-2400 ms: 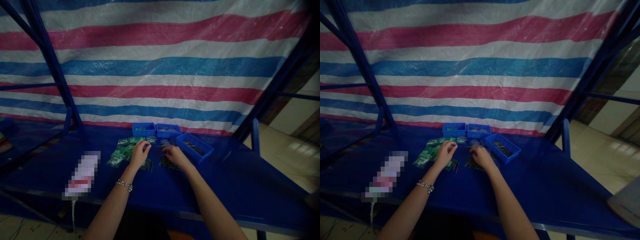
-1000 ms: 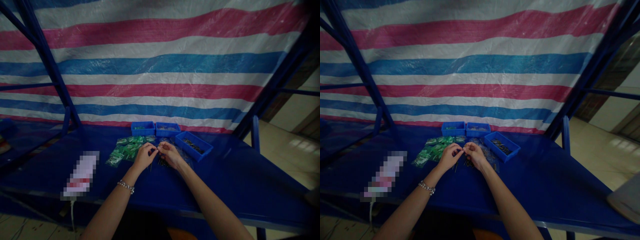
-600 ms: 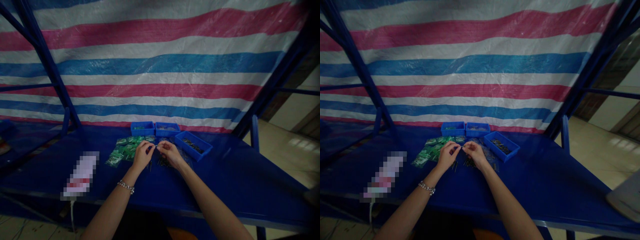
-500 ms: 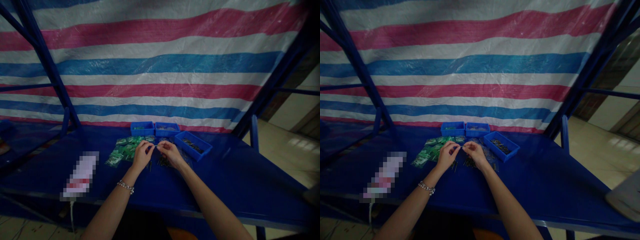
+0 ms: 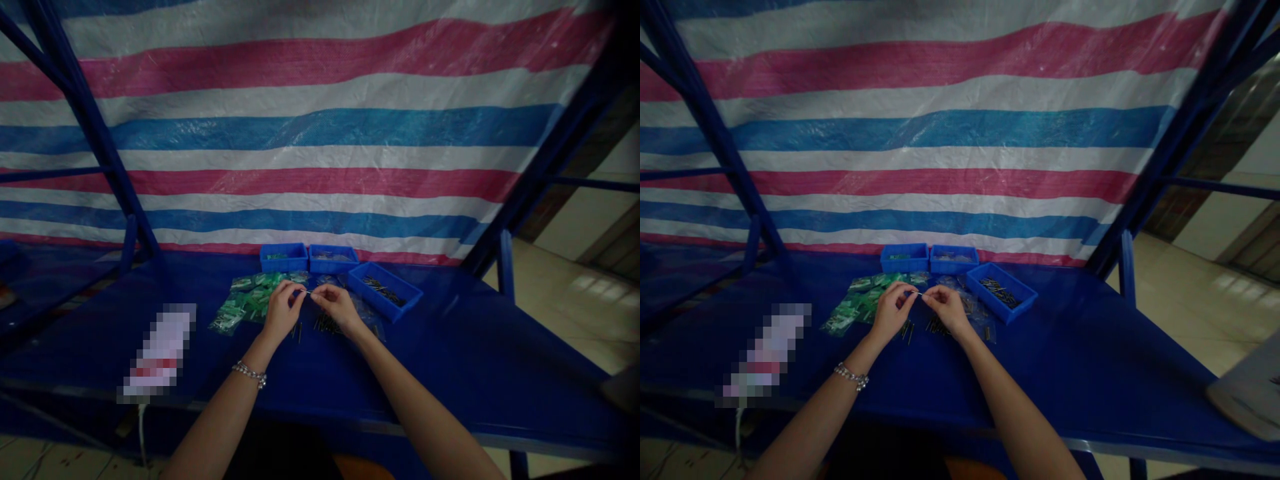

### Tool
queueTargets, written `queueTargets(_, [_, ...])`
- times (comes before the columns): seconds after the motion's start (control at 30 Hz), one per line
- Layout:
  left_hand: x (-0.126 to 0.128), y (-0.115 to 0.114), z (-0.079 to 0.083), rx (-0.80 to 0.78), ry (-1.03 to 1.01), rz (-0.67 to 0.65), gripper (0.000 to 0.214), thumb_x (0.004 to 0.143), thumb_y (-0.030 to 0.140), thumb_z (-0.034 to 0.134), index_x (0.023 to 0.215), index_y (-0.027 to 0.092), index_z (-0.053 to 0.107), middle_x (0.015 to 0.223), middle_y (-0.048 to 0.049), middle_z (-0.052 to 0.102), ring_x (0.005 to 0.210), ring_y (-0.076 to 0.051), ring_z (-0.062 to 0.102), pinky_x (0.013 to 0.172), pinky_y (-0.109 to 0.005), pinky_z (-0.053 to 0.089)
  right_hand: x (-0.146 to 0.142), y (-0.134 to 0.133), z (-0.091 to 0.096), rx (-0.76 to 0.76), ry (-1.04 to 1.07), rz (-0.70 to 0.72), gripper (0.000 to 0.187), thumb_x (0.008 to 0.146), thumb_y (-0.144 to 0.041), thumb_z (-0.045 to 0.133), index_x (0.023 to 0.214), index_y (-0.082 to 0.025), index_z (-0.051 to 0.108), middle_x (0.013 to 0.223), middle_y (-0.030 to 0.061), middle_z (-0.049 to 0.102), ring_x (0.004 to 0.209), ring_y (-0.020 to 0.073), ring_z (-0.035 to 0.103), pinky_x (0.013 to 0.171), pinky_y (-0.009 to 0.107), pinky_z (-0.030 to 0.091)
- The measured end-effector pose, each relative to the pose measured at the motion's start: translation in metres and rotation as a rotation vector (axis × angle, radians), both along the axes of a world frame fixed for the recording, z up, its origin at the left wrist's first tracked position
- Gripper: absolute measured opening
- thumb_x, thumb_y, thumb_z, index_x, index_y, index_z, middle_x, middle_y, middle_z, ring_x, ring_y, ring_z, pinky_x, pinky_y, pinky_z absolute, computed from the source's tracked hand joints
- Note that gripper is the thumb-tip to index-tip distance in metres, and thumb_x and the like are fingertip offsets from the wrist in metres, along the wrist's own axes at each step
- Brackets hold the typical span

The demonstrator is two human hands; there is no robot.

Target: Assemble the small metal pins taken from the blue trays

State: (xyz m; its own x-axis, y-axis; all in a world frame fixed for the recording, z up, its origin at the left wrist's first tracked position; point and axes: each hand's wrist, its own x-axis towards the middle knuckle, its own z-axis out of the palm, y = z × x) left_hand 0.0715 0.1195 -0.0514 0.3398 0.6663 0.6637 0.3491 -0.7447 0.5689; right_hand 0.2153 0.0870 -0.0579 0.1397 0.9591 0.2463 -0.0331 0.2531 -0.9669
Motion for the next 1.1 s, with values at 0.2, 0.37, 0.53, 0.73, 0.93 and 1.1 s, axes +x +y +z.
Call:
queueTargets(0.2, [0.000, 0.001, 0.000, -0.017, -0.011, -0.024, 0.008, 0.078, 0.019, 0.051, 0.081, 0.015, 0.058, 0.083, -0.0020, 0.050, 0.058, -0.006, 0.046, 0.055, -0.019, 0.040, 0.004, 0.008, -0.011, 0.104, -0.103, -0.036, 0.021, 0.061, -0.036, 0.064, 0.066, -0.017, 0.057, 0.062, -0.0005, 0.056, 0.057, 0.0117, 0.049, 0.055, 0.023, 0.037])
queueTargets(0.37, [0.000, 0.003, -0.001, -0.018, -0.021, -0.032, 0.007, 0.077, 0.019, 0.053, 0.079, 0.014, 0.057, 0.082, -0.0019, 0.049, 0.059, -0.006, 0.047, 0.052, -0.017, 0.039, 0.005, 0.007, -0.010, 0.140, -0.231, -0.079, 0.019, 0.066, -0.034, 0.061, 0.070, -0.016, 0.058, 0.063, 0.0000, 0.056, 0.056, 0.0116, 0.049, 0.055, 0.023, 0.038])
queueTargets(0.53, [-0.001, 0.004, 0.000, -0.031, -0.058, -0.018, 0.005, 0.077, 0.016, 0.053, 0.078, 0.014, 0.058, 0.083, -0.0013, 0.049, 0.054, -0.005, 0.045, 0.049, -0.017, 0.037, 0.004, 0.005, -0.009, 0.166, -0.421, -0.136, 0.015, 0.070, -0.031, 0.059, 0.074, -0.016, 0.059, 0.064, 0.0000, 0.057, 0.055, 0.0113, 0.048, 0.054, 0.023, 0.037])
queueTargets(0.73, [-0.002, 0.006, -0.002, -0.040, -0.029, -0.019, 0.004, 0.076, 0.015, 0.053, 0.077, 0.014, 0.058, 0.082, -0.0015, 0.049, 0.055, -0.005, 0.045, 0.051, -0.017, 0.039, 0.005, 0.001, -0.007, 0.229, -0.538, -0.203, 0.012, 0.073, -0.028, 0.056, 0.076, -0.017, 0.060, 0.062, -0.0008, 0.055, 0.054, 0.0110, 0.046, 0.052, 0.022, 0.035])
queueTargets(0.93, [-0.001, 0.009, -0.006, -0.042, -0.020, -0.020, 0.004, 0.075, 0.015, 0.054, 0.077, 0.015, 0.058, 0.084, -0.0021, 0.049, 0.059, -0.006, 0.046, 0.053, -0.018, 0.041, 0.009, -0.001, -0.006, 0.301, -0.764, -0.240, 0.010, 0.075, -0.027, 0.056, 0.077, -0.019, 0.061, 0.063, -0.0004, 0.052, 0.056, 0.0118, 0.046, 0.054, 0.022, 0.036])
queueTargets(1.1, [-0.001, 0.009, -0.006, -0.046, -0.021, -0.026, 0.004, 0.075, 0.015, 0.055, 0.076, 0.015, 0.058, 0.083, -0.0019, 0.049, 0.058, -0.006, 0.046, 0.053, -0.018, 0.041, 0.012, -0.002, -0.005, 0.301, -0.874, -0.251, 0.011, 0.078, -0.027, 0.053, 0.081, -0.020, 0.061, 0.072, 0.0016, 0.054, 0.061, 0.0125, 0.051, 0.059, 0.023, 0.039])
